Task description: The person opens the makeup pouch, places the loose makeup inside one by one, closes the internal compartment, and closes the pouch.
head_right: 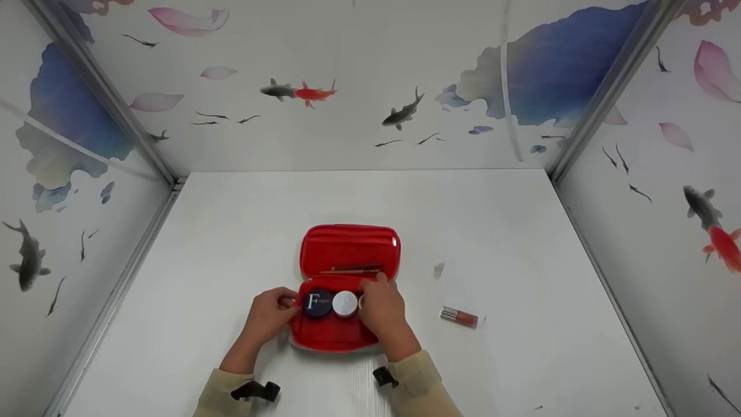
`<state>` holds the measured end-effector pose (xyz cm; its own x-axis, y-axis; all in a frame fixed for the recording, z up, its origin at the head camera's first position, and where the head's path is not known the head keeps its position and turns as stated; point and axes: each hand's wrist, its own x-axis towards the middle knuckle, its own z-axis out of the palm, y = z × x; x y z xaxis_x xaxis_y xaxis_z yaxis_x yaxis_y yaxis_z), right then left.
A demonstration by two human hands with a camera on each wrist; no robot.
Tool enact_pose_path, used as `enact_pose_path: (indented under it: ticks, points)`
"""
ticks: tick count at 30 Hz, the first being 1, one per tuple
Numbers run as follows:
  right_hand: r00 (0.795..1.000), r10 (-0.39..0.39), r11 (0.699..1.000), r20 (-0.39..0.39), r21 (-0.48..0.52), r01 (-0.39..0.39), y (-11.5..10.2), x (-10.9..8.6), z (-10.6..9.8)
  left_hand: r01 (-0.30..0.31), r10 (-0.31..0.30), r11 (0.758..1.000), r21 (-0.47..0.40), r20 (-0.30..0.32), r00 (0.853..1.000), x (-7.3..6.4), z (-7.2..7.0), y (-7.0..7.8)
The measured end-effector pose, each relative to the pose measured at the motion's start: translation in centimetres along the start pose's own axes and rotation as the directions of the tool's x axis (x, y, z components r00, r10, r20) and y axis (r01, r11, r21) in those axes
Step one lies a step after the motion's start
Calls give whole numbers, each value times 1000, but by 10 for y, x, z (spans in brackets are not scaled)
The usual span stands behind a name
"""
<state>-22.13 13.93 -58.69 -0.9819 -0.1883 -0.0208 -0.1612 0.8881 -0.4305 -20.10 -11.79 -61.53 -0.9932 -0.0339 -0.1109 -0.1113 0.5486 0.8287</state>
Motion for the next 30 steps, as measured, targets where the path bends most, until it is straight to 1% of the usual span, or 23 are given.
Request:
enact_pose_path:
  ticks: [6,11,15,17,20,23,25,27,29,30]
  points:
    - [1000,27,997,14,71,-28,5,1,-15,-9,9,1000,5,-5,1000,1,-1,1]
    - [997,69,990,23,118,-72,14,5,-33,39,-39,999,15,0,999,4,-4,6]
    - [992,129,979,14,160,-130,27,17,-49,78,-78,997,30,-3,997,13,-10,10]
    - [988,152,972,0,181,-149,35,26,-56,92,-92,995,40,-5,996,20,-13,11]
    - [984,176,963,-13,209,-169,45,40,-62,98,-98,994,41,-4,995,32,-18,14]
    - [981,195,952,-11,243,-186,54,54,-65,105,-105,994,27,-2,994,47,-21,17]
    - [978,207,944,-9,266,-197,60,63,-64,123,-123,992,1,-6,992,59,-20,18]
    - [974,226,934,-7,286,-215,65,72,-61,157,-158,987,-39,-18,987,71,-19,16]
    - [966,259,916,10,314,-249,70,79,-57,200,-204,975,-98,-29,979,83,-16,13]
    - [961,277,904,25,333,-269,73,82,-54,227,-232,965,-133,-26,972,89,-15,11]
